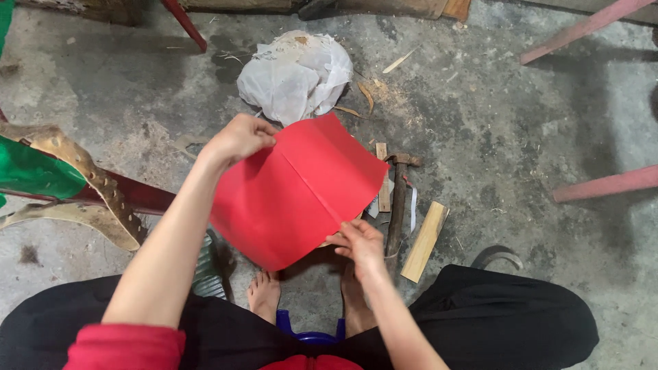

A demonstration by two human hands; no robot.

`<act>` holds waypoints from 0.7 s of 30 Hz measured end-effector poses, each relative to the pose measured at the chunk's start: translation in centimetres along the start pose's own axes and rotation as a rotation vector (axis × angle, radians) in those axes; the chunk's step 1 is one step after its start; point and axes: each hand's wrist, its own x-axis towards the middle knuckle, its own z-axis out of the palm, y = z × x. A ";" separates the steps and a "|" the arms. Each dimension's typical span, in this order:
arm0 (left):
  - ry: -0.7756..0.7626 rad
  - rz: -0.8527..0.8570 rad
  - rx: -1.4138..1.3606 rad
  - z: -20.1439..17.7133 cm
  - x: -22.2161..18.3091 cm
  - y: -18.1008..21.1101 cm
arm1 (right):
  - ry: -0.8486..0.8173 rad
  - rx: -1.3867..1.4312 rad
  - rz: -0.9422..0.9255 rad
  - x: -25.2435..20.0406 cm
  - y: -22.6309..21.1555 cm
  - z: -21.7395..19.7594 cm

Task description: The person measures and folds sections of red fabric, using a measuring tape and marking a line by hand.

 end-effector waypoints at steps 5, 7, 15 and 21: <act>0.014 0.034 0.041 2.5 5.9 -4.0 | 0.071 0.083 0.014 -0.4 1.9 1.1; 0.012 0.057 0.063 2.7 6.2 -3.5 | 0.102 0.082 0.006 -1.1 1.6 1.7; -0.149 0.018 -0.103 1.2 4.7 -1.2 | 0.208 0.143 0.051 -4.1 0.7 4.0; -0.123 0.060 -0.135 1.4 4.9 -1.7 | 0.192 0.086 0.070 -5.0 0.2 4.5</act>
